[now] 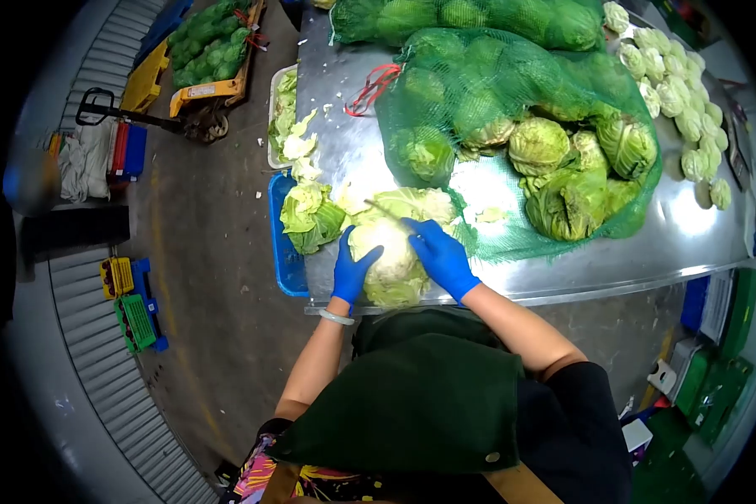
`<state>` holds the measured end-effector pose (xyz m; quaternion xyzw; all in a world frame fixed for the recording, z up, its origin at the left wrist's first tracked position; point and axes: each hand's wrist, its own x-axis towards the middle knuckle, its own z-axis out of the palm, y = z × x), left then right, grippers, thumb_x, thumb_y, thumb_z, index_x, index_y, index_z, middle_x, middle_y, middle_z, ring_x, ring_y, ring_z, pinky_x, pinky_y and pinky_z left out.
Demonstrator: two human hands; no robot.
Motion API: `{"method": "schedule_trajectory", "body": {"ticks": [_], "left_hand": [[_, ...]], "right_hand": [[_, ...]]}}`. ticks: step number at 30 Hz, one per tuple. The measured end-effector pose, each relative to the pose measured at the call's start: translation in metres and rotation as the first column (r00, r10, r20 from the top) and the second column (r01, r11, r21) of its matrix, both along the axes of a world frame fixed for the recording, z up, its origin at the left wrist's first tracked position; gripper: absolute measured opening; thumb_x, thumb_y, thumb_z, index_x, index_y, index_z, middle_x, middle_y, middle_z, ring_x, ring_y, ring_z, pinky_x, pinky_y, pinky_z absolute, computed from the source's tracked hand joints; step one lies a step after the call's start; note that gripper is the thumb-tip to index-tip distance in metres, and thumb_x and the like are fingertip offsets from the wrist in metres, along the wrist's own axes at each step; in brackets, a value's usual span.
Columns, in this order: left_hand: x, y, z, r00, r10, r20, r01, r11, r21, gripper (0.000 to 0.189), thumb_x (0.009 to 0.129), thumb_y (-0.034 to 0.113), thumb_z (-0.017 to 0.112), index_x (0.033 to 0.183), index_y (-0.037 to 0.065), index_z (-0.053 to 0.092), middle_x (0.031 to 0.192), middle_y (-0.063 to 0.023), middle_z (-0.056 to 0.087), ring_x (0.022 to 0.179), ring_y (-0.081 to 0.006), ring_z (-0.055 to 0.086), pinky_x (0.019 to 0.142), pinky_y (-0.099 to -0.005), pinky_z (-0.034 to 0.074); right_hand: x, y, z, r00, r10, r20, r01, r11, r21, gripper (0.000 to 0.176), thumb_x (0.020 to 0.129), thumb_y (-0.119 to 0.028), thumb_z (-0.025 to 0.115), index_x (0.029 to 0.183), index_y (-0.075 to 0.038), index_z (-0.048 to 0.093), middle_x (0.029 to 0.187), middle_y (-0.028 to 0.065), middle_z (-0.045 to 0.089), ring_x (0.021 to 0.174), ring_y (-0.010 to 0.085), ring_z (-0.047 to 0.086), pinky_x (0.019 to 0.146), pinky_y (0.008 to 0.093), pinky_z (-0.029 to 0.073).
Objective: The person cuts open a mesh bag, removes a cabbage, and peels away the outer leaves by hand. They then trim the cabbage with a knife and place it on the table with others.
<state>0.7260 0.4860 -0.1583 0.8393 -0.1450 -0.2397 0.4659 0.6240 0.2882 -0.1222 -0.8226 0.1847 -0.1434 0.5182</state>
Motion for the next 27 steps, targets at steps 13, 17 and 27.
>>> {"method": "schedule_trajectory", "body": {"ticks": [13,17,27], "left_hand": [[-0.03,0.049,-0.009,0.988,0.044,-0.147,-0.082,0.962,-0.262,0.097,0.069,0.015,0.089,0.146,0.001,0.031,0.142,-0.0183,0.045,0.13,-0.0265,0.046,0.108,-0.0397,0.041],[-0.033,0.051,0.002,0.991,0.061,-0.116,-0.077,0.988,-0.137,0.099,0.066,0.015,0.09,0.145,0.0,0.033,0.14,-0.0189,0.048,0.127,-0.0281,0.049,0.106,-0.0394,0.044],[0.017,0.01,0.066,0.732,-0.644,0.222,0.575,0.76,0.303,0.089,0.062,0.033,0.091,0.139,0.01,0.051,0.147,-0.0143,0.046,0.13,-0.0388,0.046,0.109,-0.0462,0.04]], "right_hand": [[0.033,0.002,-0.062,0.948,0.084,-0.307,-0.117,0.989,-0.09,0.036,0.087,-0.032,0.065,0.117,-0.012,0.062,0.101,0.0135,0.067,0.087,0.0331,0.067,0.077,0.043,0.052],[0.065,-0.017,-0.094,0.947,0.055,-0.317,-0.146,0.952,-0.271,0.034,0.088,-0.028,0.062,0.118,-0.012,0.063,0.104,0.0134,0.068,0.09,0.0339,0.067,0.079,0.0448,0.053],[0.023,-0.014,0.001,0.987,0.125,-0.104,-0.127,0.992,-0.009,0.031,0.09,-0.017,0.064,0.121,-0.013,0.063,0.107,0.0084,0.065,0.089,0.0264,0.065,0.077,0.0352,0.053]]}}
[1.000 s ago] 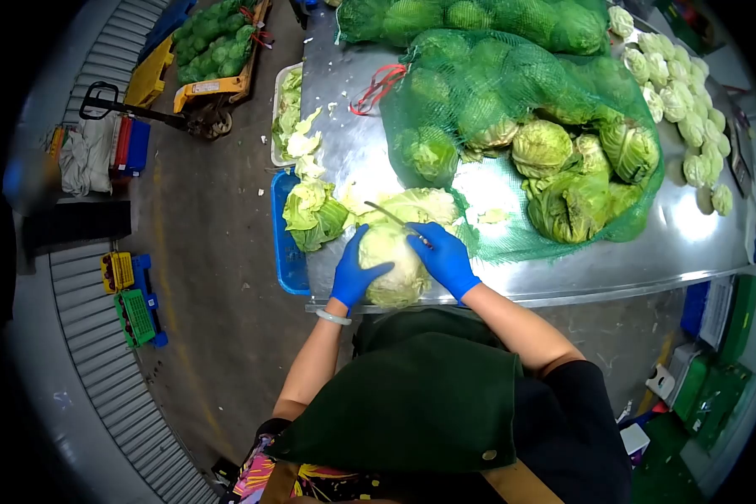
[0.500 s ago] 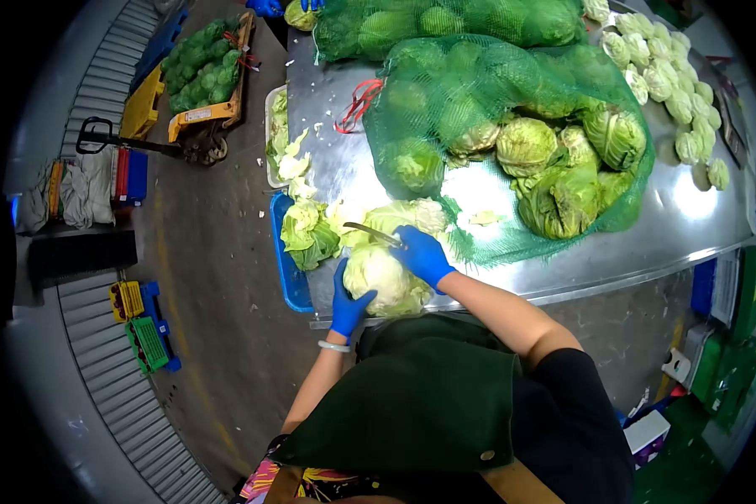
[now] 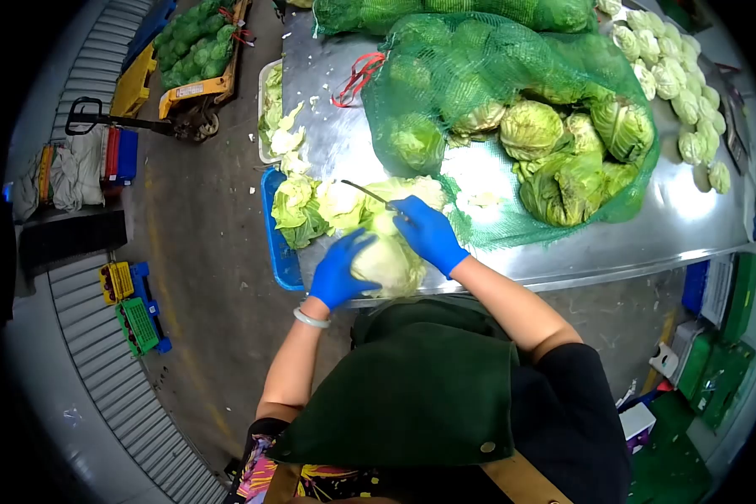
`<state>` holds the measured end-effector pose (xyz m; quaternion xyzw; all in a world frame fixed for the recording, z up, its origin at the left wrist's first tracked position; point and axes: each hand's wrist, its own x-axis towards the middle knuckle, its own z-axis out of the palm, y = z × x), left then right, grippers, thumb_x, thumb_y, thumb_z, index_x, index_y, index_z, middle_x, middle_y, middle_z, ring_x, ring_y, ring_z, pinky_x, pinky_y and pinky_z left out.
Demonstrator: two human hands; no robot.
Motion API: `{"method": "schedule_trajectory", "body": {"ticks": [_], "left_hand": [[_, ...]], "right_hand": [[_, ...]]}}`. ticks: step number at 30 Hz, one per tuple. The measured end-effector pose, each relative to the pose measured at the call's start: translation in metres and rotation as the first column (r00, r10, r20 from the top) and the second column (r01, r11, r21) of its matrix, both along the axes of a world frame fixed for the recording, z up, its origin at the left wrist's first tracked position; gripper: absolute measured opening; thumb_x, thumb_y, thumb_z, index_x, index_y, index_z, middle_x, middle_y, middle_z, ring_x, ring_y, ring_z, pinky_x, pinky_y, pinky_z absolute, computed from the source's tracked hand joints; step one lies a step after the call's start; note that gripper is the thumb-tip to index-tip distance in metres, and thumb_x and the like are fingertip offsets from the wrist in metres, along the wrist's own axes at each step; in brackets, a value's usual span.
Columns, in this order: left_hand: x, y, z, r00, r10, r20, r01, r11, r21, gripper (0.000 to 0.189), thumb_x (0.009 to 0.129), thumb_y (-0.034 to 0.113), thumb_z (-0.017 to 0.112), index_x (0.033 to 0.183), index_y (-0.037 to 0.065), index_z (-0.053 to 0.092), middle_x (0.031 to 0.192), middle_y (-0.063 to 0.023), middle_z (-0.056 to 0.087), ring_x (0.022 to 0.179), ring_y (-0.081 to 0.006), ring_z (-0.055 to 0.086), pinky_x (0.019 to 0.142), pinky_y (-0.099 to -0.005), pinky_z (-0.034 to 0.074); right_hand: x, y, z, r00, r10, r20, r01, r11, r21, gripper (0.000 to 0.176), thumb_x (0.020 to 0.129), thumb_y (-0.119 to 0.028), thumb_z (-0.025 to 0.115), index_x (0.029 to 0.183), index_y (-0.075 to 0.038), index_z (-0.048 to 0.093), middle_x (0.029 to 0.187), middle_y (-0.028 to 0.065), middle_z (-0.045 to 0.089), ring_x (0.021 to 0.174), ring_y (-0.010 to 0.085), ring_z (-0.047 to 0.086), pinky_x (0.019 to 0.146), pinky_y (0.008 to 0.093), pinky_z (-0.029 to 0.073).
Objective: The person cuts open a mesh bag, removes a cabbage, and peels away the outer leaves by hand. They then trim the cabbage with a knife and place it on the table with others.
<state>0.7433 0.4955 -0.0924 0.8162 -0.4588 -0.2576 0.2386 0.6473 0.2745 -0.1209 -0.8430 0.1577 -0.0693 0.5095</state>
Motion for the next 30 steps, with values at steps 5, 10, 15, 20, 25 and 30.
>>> {"method": "schedule_trajectory", "body": {"ticks": [5,10,15,20,25,30], "left_hand": [[-0.003,-0.012,-0.017,0.708,0.645,-0.288,-0.662,0.748,0.05,0.1,0.066,0.044,0.089,0.143,0.001,0.042,0.139,-0.0205,0.05,0.129,-0.0314,0.05,0.107,-0.0404,0.042],[-0.003,-0.016,-0.038,0.685,0.651,-0.326,-0.669,0.74,0.071,0.104,0.069,0.04,0.088,0.147,-0.001,0.034,0.144,-0.0227,0.044,0.133,-0.0312,0.045,0.109,-0.0397,0.039],[0.0,-0.016,-0.038,0.702,0.617,-0.356,-0.636,0.768,0.077,0.105,0.07,0.036,0.088,0.149,-0.002,0.031,0.145,-0.0234,0.043,0.134,-0.031,0.044,0.11,-0.0386,0.038],[-0.001,-0.035,-0.023,0.675,0.678,-0.291,-0.657,0.732,0.18,0.107,0.071,0.046,0.085,0.151,0.001,0.028,0.148,-0.023,0.038,0.137,-0.0356,0.04,0.111,-0.0408,0.037],[-0.028,-0.019,-0.042,0.848,0.53,-0.017,-0.53,0.848,-0.017,0.104,0.07,0.033,0.088,0.151,0.004,0.03,0.143,-0.0227,0.043,0.13,-0.0322,0.048,0.106,-0.0399,0.042],[-0.021,0.043,-0.069,0.706,0.435,-0.559,-0.617,0.766,-0.182,0.104,0.069,0.018,0.088,0.152,0.003,0.027,0.148,-0.0171,0.039,0.134,-0.0276,0.042,0.112,-0.0396,0.037]], "right_hand": [[-0.018,0.014,0.016,0.994,0.0,-0.111,0.012,0.994,0.108,0.03,0.094,-0.024,0.063,0.123,-0.017,0.065,0.103,0.0088,0.068,0.086,0.027,0.067,0.076,0.0346,0.054],[-0.018,0.034,-0.001,0.999,0.04,-0.037,-0.043,0.993,-0.105,0.04,0.098,-0.02,0.054,0.138,-0.019,0.053,0.115,0.0127,0.058,0.084,0.0369,0.065,0.074,0.0422,0.053],[-0.013,0.044,0.004,0.991,0.039,-0.131,-0.063,0.981,-0.183,0.043,0.097,-0.016,0.05,0.14,-0.014,0.049,0.111,0.0131,0.057,0.086,0.0337,0.064,0.07,0.0431,0.053],[0.004,0.035,-0.005,0.981,0.078,-0.18,-0.13,0.947,-0.295,0.043,0.096,-0.014,0.049,0.139,-0.011,0.049,0.113,0.0135,0.057,0.09,0.033,0.065,0.073,0.0451,0.054],[0.041,0.003,-0.032,0.954,-0.042,-0.295,0.007,0.993,-0.12,0.044,0.095,-0.025,0.056,0.136,-0.01,0.05,0.115,0.0149,0.058,0.099,0.0339,0.063,0.083,0.0438,0.052],[0.041,0.035,-0.067,0.98,-0.16,-0.117,0.165,0.986,0.033,0.047,0.086,-0.033,0.07,0.126,-0.01,0.057,0.116,0.0142,0.061,0.098,0.0348,0.064,0.088,0.0433,0.05]]}}
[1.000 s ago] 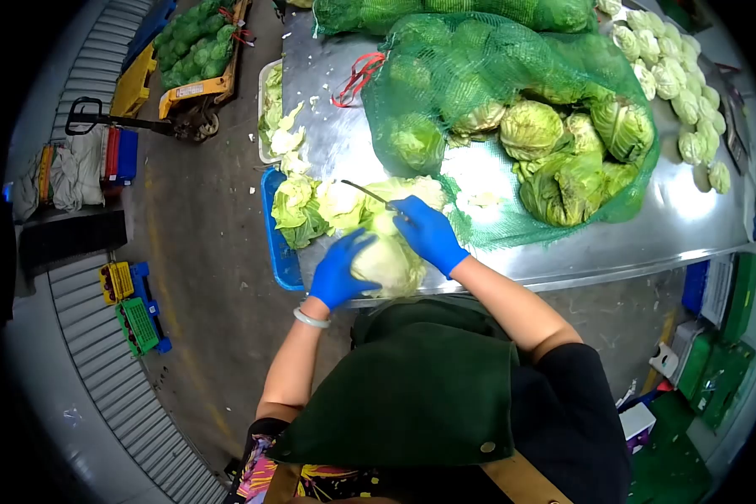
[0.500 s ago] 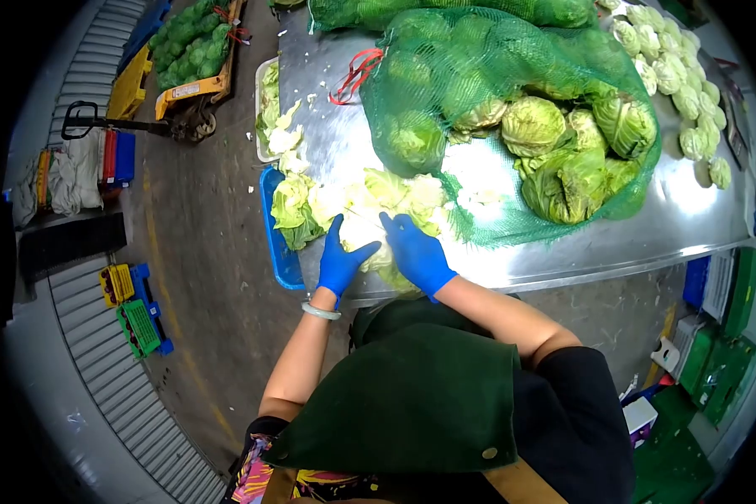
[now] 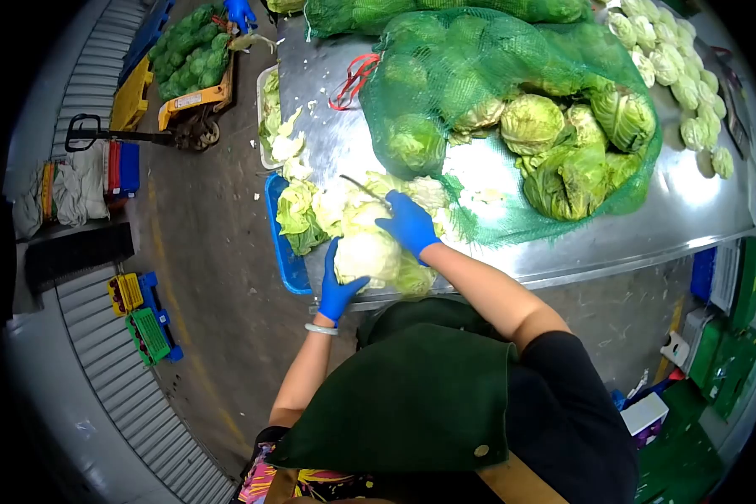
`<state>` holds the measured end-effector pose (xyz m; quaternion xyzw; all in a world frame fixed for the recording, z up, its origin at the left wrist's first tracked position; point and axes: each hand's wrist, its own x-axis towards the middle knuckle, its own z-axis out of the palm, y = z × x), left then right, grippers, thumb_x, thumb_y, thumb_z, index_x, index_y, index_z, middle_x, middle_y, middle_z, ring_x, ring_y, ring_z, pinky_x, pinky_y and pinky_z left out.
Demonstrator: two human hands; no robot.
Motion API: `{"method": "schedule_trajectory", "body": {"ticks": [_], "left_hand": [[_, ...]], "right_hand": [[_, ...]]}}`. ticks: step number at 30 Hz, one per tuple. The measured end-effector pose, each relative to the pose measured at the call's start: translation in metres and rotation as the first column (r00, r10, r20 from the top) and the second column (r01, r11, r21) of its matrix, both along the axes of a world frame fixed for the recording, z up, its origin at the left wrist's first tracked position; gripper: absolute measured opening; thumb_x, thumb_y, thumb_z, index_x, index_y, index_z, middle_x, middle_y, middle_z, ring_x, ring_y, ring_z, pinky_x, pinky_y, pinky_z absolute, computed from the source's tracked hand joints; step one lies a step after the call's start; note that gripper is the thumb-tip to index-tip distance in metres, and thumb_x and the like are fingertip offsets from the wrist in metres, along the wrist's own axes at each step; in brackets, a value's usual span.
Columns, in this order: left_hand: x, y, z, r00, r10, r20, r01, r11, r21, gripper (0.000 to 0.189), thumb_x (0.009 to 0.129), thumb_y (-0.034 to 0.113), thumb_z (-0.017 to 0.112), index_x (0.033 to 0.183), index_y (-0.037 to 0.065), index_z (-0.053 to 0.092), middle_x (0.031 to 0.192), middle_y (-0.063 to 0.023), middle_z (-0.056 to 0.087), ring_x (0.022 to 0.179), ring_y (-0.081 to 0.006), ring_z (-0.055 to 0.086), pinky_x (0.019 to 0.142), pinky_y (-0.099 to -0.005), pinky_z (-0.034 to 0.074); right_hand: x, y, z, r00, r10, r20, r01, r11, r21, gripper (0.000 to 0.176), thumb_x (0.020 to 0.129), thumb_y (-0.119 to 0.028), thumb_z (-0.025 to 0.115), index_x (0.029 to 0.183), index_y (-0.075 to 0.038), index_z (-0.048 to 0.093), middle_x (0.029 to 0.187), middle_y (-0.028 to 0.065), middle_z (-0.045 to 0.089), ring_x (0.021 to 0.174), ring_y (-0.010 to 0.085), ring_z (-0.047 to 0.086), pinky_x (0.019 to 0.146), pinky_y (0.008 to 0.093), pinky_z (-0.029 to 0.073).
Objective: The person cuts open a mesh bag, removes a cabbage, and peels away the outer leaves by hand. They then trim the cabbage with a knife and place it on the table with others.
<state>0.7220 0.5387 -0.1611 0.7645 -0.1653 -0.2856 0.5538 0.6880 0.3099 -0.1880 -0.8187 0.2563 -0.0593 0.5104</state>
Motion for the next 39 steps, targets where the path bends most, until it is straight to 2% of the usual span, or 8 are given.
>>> {"method": "schedule_trajectory", "body": {"ticks": [7,13,18,22,25,27,35,39], "left_hand": [[-0.018,0.007,0.001,0.966,0.2,-0.163,-0.22,0.968,-0.122,0.093,0.075,0.006,0.08,0.151,0.003,0.027,0.148,-0.0141,0.039,0.135,-0.0251,0.041,0.113,-0.0369,0.034],[-0.029,-0.014,0.004,0.936,0.303,-0.177,-0.327,0.936,-0.128,0.091,0.076,0.003,0.079,0.151,0.003,0.027,0.146,-0.0136,0.039,0.133,-0.0248,0.041,0.111,-0.0376,0.037],[-0.027,-0.02,0.019,0.89,0.368,-0.269,-0.406,0.908,-0.104,0.088,0.078,0.001,0.076,0.15,0.003,0.027,0.146,-0.0136,0.039,0.132,-0.0246,0.042,0.11,-0.0366,0.038],[-0.02,-0.026,0.026,0.884,0.365,-0.291,-0.417,0.898,-0.14,0.085,0.079,0.0,0.074,0.15,0.003,0.028,0.145,-0.013,0.041,0.131,-0.0248,0.043,0.109,-0.0362,0.038],[-0.031,-0.033,0.027,0.85,0.419,-0.319,-0.466,0.881,-0.083,0.084,0.079,0.002,0.076,0.149,0.003,0.029,0.143,-0.0133,0.041,0.13,-0.0244,0.043,0.109,-0.036,0.039],[-0.03,-0.034,0.013,0.914,0.4,-0.075,-0.402,0.915,-0.022,0.085,0.078,0.006,0.079,0.147,0.001,0.031,0.142,-0.0141,0.042,0.129,-0.0242,0.043,0.108,-0.0359,0.039],[-0.034,-0.033,0.002,0.915,0.404,-0.019,-0.404,0.914,-0.037,0.085,0.077,0.009,0.082,0.146,0.002,0.034,0.144,-0.0115,0.041,0.132,-0.0236,0.041,0.111,-0.0349,0.035],[-0.031,-0.034,0.007,0.906,0.415,-0.088,-0.419,0.908,-0.032,0.087,0.078,0.006,0.08,0.148,0.002,0.03,0.142,-0.0141,0.043,0.129,-0.0242,0.044,0.108,-0.0358,0.039]], "right_hand": [[0.019,-0.018,-0.006,0.97,0.135,-0.204,-0.161,0.981,-0.112,0.046,0.087,-0.033,0.067,0.126,-0.012,0.055,0.115,0.0134,0.064,0.099,0.0357,0.064,0.084,0.0446,0.051],[-0.031,-0.003,0.049,0.975,0.195,-0.111,-0.191,0.981,0.043,0.084,0.078,-0.053,0.076,0.143,-0.009,0.044,0.127,0.0148,0.06,0.099,0.0299,0.065,0.089,0.0384,0.051],[-0.041,-0.01,0.037,0.958,0.27,-0.098,-0.263,0.962,0.076,0.067,0.077,-0.013,0.063,0.141,-0.013,0.046,0.131,0.0144,0.057,0.11,0.0318,0.062,0.093,0.0405,0.051],[-0.051,-0.026,0.034,1.0,0.014,-0.008,-0.013,0.999,0.052,0.064,0.079,-0.024,0.072,0.137,-0.011,0.049,0.126,0.0143,0.061,0.103,0.0313,0.065,0.089,0.0393,0.052],[-0.049,-0.008,0.063,0.995,0.078,0.055,-0.087,0.981,0.173,0.064,0.078,-0.034,0.078,0.132,-0.007,0.055,0.118,0.0153,0.065,0.096,0.0294,0.068,0.084,0.0375,0.053],[-0.043,0.006,0.051,0.986,0.152,-0.064,-0.145,0.984,0.105,0.071,0.077,-0.047,0.078,0.131,-0.006,0.056,0.122,0.0168,0.063,0.099,0.0309,0.066,0.088,0.0381,0.052],[-0.05,-0.014,0.01,0.984,0.15,-0.094,-0.129,0.972,0.197,0.055,0.078,-0.025,0.07,0.13,-0.012,0.059,0.115,0.0126,0.067,0.099,0.0285,0.067,0.087,0.038,0.053],[-0.049,-0.015,0.023,0.982,0.147,-0.119,-0.113,0.961,0.253,0.063,0.08,-0.043,0.075,0.13,-0.009,0.059,0.122,0.0132,0.065,0.104,0.0281,0.066,0.089,0.0366,0.052]]}}
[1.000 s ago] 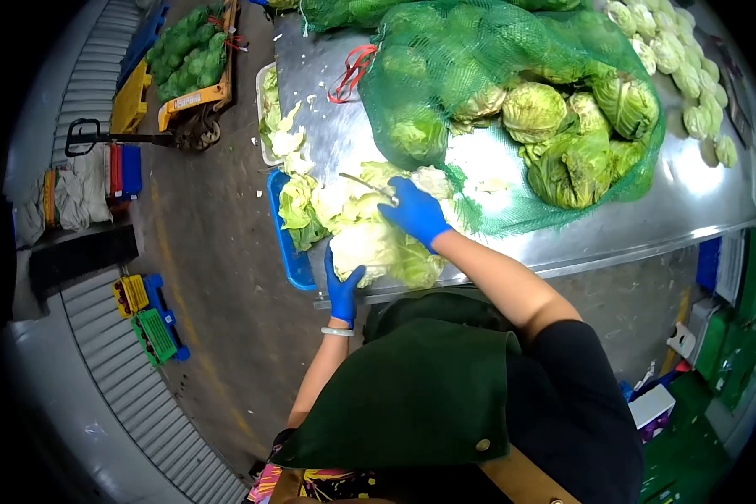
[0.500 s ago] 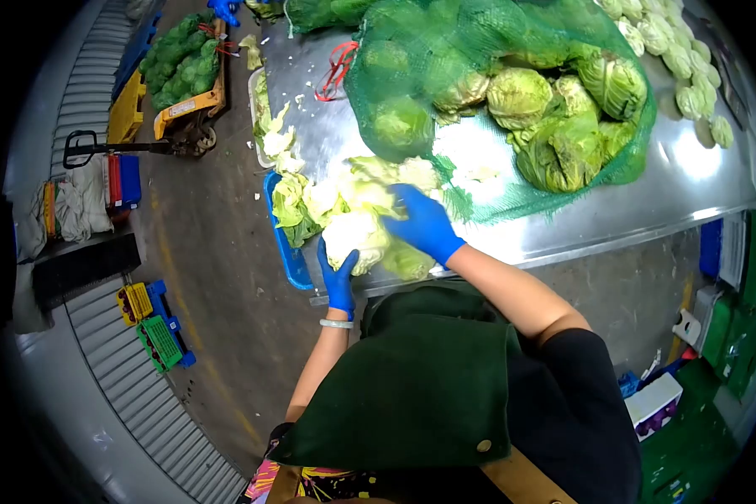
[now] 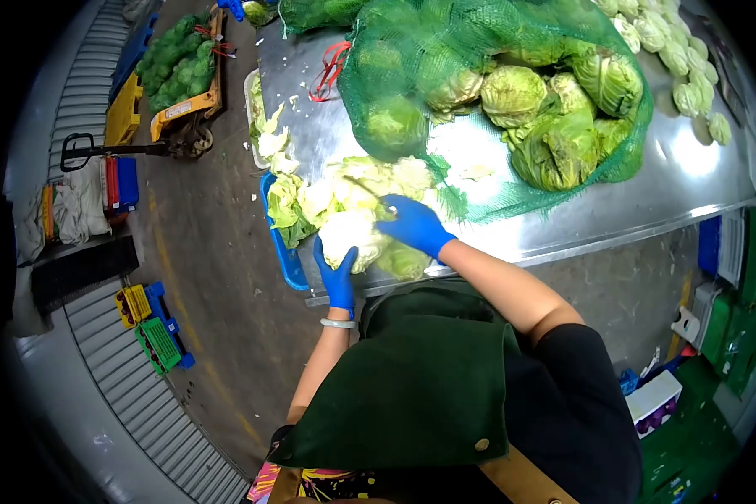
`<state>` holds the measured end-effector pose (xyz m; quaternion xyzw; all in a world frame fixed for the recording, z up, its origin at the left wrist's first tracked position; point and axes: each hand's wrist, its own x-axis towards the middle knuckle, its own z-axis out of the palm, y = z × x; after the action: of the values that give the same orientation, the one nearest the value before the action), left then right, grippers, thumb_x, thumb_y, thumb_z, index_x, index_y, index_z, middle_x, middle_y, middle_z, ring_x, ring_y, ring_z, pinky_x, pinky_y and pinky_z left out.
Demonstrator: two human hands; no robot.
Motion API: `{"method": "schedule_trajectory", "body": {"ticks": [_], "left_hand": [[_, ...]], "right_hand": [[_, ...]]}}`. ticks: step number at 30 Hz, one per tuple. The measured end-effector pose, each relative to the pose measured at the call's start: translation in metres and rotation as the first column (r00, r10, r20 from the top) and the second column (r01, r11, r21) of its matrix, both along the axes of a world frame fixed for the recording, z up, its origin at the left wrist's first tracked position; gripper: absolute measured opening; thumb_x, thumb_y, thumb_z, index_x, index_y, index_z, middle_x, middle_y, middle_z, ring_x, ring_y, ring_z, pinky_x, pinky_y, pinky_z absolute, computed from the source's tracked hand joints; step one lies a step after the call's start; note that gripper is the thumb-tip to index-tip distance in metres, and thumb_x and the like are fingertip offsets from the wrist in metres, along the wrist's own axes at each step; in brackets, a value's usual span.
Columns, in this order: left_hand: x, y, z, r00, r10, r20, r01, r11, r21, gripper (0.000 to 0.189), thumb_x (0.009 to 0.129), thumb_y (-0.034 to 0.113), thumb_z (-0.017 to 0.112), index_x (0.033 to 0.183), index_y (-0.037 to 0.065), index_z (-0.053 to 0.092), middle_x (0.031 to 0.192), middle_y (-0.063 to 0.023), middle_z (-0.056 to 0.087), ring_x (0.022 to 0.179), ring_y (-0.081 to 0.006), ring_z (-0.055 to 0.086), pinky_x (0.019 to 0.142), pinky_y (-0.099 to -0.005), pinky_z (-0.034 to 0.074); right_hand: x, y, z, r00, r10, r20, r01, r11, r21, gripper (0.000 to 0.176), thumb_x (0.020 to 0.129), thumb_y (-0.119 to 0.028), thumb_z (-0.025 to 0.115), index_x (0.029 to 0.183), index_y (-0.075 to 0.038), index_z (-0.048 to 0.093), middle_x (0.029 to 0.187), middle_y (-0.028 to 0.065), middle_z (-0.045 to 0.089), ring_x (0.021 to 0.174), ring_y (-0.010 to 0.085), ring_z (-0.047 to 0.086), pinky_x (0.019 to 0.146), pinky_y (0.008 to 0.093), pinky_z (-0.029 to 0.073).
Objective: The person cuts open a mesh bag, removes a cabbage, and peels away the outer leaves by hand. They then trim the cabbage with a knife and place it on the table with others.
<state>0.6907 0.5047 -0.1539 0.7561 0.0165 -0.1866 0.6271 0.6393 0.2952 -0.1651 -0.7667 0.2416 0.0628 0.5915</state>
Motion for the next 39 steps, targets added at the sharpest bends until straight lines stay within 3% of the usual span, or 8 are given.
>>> {"method": "schedule_trajectory", "body": {"ticks": [7,10,17,20,24,29,30,39], "left_hand": [[0.002,-0.004,0.019,1.0,-0.018,-0.009,0.018,1.0,0.024,0.081,0.081,0.004,0.076,0.149,0.005,0.031,0.142,-0.0121,0.043,0.129,-0.0239,0.044,0.107,-0.0353,0.039],[0.005,0.002,0.015,0.992,0.043,-0.118,-0.056,0.992,-0.11,0.08,0.081,0.005,0.075,0.148,0.005,0.032,0.143,-0.0118,0.043,0.13,-0.0237,0.043,0.108,-0.0356,0.039],[0.017,0.017,-0.016,0.991,0.013,-0.13,-0.022,0.997,-0.073,0.072,0.087,0.016,0.072,0.149,0.013,0.035,0.141,-0.0082,0.048,0.125,-0.0232,0.051,0.097,-0.0388,0.049],[0.029,0.009,-0.006,0.954,0.081,-0.287,-0.105,0.992,-0.069,0.069,0.088,0.023,0.071,0.146,0.015,0.037,0.136,-0.0084,0.052,0.12,-0.025,0.056,0.09,-0.0415,0.054],[0.038,0.0,0.008,0.919,0.08,-0.386,-0.153,0.975,-0.162,0.066,0.088,0.029,0.07,0.144,0.016,0.039,0.134,-0.0096,0.054,0.118,-0.0274,0.058,0.083,-0.0448,0.058],[0.039,-0.007,0.018,0.89,0.174,-0.422,-0.25,0.959,-0.132,0.063,0.088,0.02,0.072,0.141,0.001,0.045,0.133,-0.0088,0.054,0.12,-0.0196,0.052,0.101,-0.0338,0.043],[0.04,-0.004,0.014,0.89,0.176,-0.42,-0.251,0.959,-0.131,0.063,0.088,0.02,0.072,0.141,0.001,0.045,0.133,-0.0088,0.054,0.12,-0.0196,0.052,0.101,-0.0338,0.043],[0.026,0.011,0.005,0.951,0.09,-0.297,-0.143,0.976,-0.162,0.068,0.089,0.017,0.071,0.146,0.001,0.037,0.139,-0.011,0.047,0.126,-0.0218,0.047,0.106,-0.0345,0.04]], "right_hand": [[0.015,-0.002,-0.01,0.974,0.18,0.135,-0.17,0.982,-0.082,0.057,0.078,-0.038,0.073,0.126,-0.009,0.061,0.107,0.0153,0.068,0.098,0.0323,0.067,0.086,0.0399,0.053],[0.003,-0.023,-0.028,0.997,0.064,-0.041,-0.07,0.983,-0.169,0.049,0.077,-0.028,0.07,0.123,-0.011,0.062,0.094,0.0141,0.07,0.086,0.0324,0.067,0.079,0.0411,0.053],[0.004,0.008,0.035,0.915,0.155,0.372,0.026,0.899,-0.438,0.043,0.088,-0.023,0.062,0.131,-0.018,0.058,0.127,0.01,0.06,0.104,0.0284,0.064,0.082,0.0388,0.055],[0.008,0.015,0.036,0.869,0.37,0.329,-0.057,0.734,-0.676,0.047,0.086,-0.015,0.059,0.133,-0.013,0.056,0.13,0.0075,0.059,0.09,0.025,0.063,0.066,0.0369,0.055],[0.01,0.015,0.035,0.901,0.406,0.154,-0.218,0.73,-0.648,0.052,0.09,-0.014,0.055,0.142,-0.014,0.048,0.135,0.012,0.055,0.1,0.0321,0.062,0.075,0.0422,0.055],[0.023,0.009,0.009,0.927,0.363,0.096,-0.195,0.683,-0.704,0.051,0.09,-0.012,0.054,0.14,-0.013,0.049,0.134,0.0112,0.057,0.099,0.0333,0.063,0.076,0.0429,0.055],[0.031,0.008,0.008,0.931,0.133,0.341,0.129,0.753,-0.645,0.046,0.093,-0.014,0.053,0.138,-0.013,0.051,0.13,0.0107,0.059,0.097,0.0331,0.063,0.076,0.0417,0.055],[0.048,0.027,-0.007,0.982,-0.051,0.18,0.068,0.994,-0.085,0.045,0.088,-0.038,0.067,0.123,-0.01,0.061,0.114,0.0163,0.064,0.099,0.0343,0.064,0.086,0.0414,0.051]]}}
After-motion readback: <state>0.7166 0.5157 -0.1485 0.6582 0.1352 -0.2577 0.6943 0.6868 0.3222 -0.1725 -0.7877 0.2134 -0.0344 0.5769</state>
